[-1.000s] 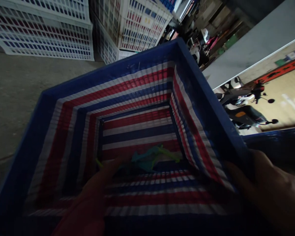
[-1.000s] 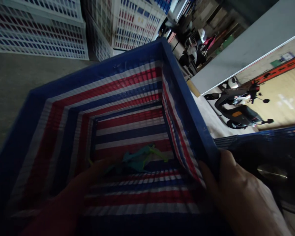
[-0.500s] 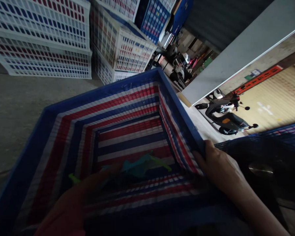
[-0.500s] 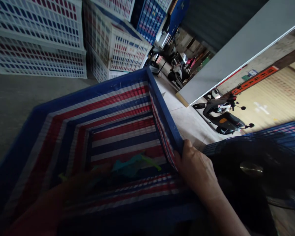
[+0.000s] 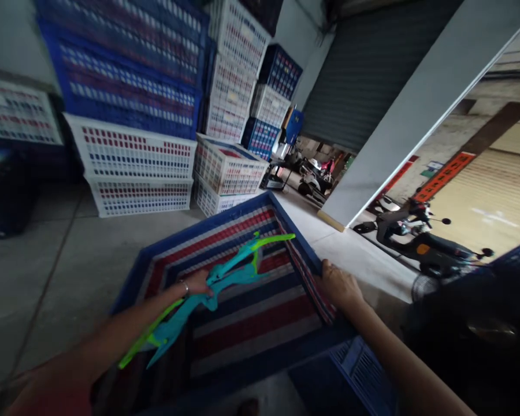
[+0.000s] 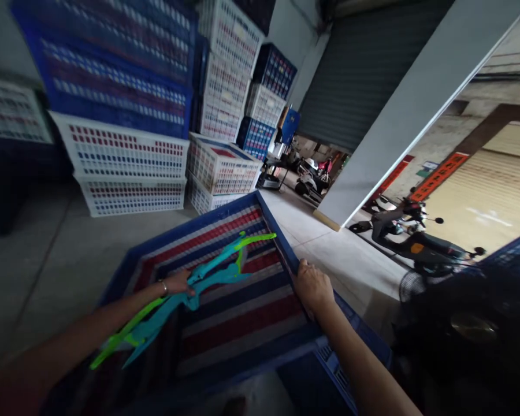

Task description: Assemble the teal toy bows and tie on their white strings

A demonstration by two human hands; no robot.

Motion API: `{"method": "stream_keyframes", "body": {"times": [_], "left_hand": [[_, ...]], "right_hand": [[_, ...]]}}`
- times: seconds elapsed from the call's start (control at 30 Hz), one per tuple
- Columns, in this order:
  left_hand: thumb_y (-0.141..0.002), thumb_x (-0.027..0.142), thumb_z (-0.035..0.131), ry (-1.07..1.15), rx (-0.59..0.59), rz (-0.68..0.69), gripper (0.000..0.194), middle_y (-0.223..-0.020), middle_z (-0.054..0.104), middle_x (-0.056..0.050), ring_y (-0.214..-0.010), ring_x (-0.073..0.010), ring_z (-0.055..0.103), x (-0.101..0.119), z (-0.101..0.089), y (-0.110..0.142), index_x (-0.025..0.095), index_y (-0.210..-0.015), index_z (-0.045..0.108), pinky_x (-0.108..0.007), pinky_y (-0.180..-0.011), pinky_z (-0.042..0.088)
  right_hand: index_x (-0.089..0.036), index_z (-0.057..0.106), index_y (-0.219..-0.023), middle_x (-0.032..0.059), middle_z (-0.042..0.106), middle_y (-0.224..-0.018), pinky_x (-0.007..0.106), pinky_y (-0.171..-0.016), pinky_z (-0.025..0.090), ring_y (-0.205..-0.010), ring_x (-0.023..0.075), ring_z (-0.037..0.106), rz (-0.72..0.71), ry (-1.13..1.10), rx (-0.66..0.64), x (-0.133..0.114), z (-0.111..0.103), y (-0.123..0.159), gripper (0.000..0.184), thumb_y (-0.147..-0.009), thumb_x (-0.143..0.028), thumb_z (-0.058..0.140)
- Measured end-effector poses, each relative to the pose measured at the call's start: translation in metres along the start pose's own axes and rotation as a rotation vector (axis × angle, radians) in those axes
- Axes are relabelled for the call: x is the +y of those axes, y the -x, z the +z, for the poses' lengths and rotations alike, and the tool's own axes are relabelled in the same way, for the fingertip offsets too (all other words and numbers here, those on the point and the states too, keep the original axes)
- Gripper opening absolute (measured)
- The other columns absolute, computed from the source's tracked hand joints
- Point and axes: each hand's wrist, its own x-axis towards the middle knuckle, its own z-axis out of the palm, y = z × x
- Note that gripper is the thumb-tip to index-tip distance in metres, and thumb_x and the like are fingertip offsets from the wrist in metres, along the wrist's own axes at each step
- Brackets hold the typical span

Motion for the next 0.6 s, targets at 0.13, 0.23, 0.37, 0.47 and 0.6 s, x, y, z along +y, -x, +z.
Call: {"method": "stream_keyframes", "body": {"times": [0.13, 0.23, 0.37, 0.47, 0.6], "left_hand": [[-0.086, 0.035, 0.076, -0.083, -0.095, -0.074, 0.027, -0.101, 0.072, -0.005, -0.091, -0.0237, 0.07, 0.063, -0.04, 0.06, 0.013, -0.102, 0.069, -0.039, -0.08, 0.059], [-0.056, 0.026, 0.092, -0.027, -0.138, -0.035, 0.038, -0.085, 0.075, -0.002, -0.086, -0.0276, 0.07, 0.108, -0.044, 0.121, 0.016, -0.085, 0.071, -0.034, -0.072, 0.057], [-0.043, 0.03, 0.092, 0.085, -0.271, 0.03, 0.052, -0.088, 0.077, -0.001, -0.085, -0.0262, 0.07, 0.162, -0.006, 0.198, 0.019, -0.091, 0.075, -0.032, -0.07, 0.056], [-0.04, 0.03, 0.093, 0.155, -0.453, 0.144, 0.052, -0.089, 0.076, -0.001, -0.089, -0.0253, 0.069, 0.197, 0.047, 0.235, 0.019, -0.088, 0.077, -0.032, -0.076, 0.055], [-0.042, 0.024, 0.095, 0.261, -0.635, 0.314, 0.046, -0.09, 0.075, -0.003, -0.092, -0.0263, 0.067, 0.234, 0.124, 0.264, 0.017, -0.083, 0.076, -0.035, -0.081, 0.054]], "right_hand": [[-0.004, 0.05, -0.133, 0.0254, 0.06, -0.133, 0.051, -0.112, 0.038, -0.132, 0.0352, 0.053, -0.082, -0.156, 0.231, -0.015, -0.012, 0.042, 0.041, -0.098, -0.025, 0.053], [-0.01, 0.054, -0.132, 0.0199, 0.064, -0.13, 0.044, -0.108, 0.046, -0.126, 0.031, 0.06, -0.184, -0.412, 0.291, -0.047, -0.002, 0.104, 0.044, -0.096, -0.035, 0.055], [-0.02, 0.057, -0.135, 0.0132, 0.069, -0.127, 0.042, -0.102, 0.054, -0.122, 0.0315, 0.064, -0.408, -1.321, 0.117, -0.096, 0.023, 0.207, 0.064, -0.086, -0.059, 0.068], [-0.021, 0.059, -0.135, 0.0131, 0.068, -0.129, 0.042, -0.104, 0.053, -0.125, 0.0334, 0.061, -0.259, -1.702, 0.089, -0.111, 0.029, 0.272, 0.074, -0.078, -0.067, 0.075], [-0.021, 0.059, -0.135, 0.0114, 0.065, -0.136, 0.043, -0.106, 0.051, -0.128, 0.0335, 0.059, 0.258, -1.817, 0.353, -0.091, 0.012, 0.34, 0.072, -0.078, -0.061, 0.077]]}}
